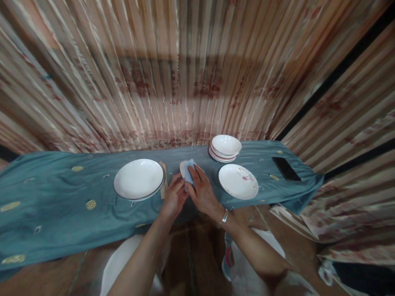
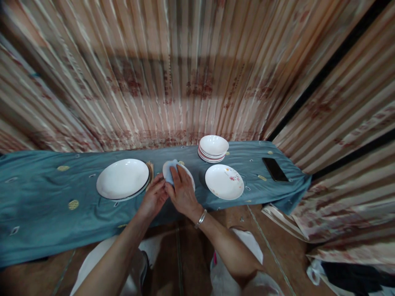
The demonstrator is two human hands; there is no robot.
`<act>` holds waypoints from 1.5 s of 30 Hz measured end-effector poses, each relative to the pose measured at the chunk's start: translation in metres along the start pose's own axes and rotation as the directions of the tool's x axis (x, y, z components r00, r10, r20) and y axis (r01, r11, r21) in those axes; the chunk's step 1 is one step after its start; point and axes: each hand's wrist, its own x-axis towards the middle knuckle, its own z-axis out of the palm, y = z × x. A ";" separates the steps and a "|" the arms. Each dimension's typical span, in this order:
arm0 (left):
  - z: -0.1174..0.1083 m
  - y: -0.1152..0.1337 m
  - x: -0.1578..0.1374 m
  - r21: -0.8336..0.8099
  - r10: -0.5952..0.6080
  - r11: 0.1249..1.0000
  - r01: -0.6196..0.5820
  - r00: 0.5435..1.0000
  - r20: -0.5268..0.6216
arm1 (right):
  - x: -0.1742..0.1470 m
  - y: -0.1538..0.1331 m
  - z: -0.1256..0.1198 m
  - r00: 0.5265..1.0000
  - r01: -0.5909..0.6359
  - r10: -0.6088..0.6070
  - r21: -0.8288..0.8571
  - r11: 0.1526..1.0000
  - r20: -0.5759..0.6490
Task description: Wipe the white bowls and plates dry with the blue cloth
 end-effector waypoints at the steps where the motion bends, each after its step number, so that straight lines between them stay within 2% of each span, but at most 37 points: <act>1: 0.001 -0.001 0.000 -0.016 -0.005 1.000 0.004 1.000 -0.012 | 0.003 -0.002 0.001 1.000 -0.003 0.003 -0.006 1.000 -0.007; 6: -0.002 -0.002 0.003 -0.047 -0.002 0.999 -0.002 0.997 -0.076 | 0.005 -0.005 0.005 0.999 0.043 -0.043 -0.035 0.998 0.003; 12: -0.014 0.004 0.004 0.002 -0.045 0.999 0.045 0.992 -0.121 | -0.014 0.002 0.004 0.990 0.115 -0.112 -0.036 0.993 0.091; 20: -0.015 0.009 0.009 0.019 -0.056 0.998 0.061 0.974 -0.220 | -0.033 0.017 -0.006 0.989 0.085 -0.087 0.023 0.996 0.121; 25: -0.015 0.007 0.004 0.130 -0.022 0.991 0.038 0.993 -0.117 | -0.025 0.017 -0.006 0.987 0.079 -0.088 0.068 0.995 0.138; 30: -0.014 0.003 -0.001 0.204 -0.002 0.979 0.004 1.000 -0.010 | -0.009 0.024 -0.001 0.995 -0.005 -0.004 0.090 0.996 0.100; 38: -0.016 0.004 -0.003 0.215 0.003 0.977 0.003 1.000 -0.024 | -0.009 0.043 0.008 0.995 -0.084 0.082 0.045 0.995 0.054; 45: -0.018 0.005 -0.001 0.188 0.011 0.982 0.001 0.998 -0.062 | -0.026 0.045 -0.006 0.993 -0.088 0.087 0.002 0.996 0.083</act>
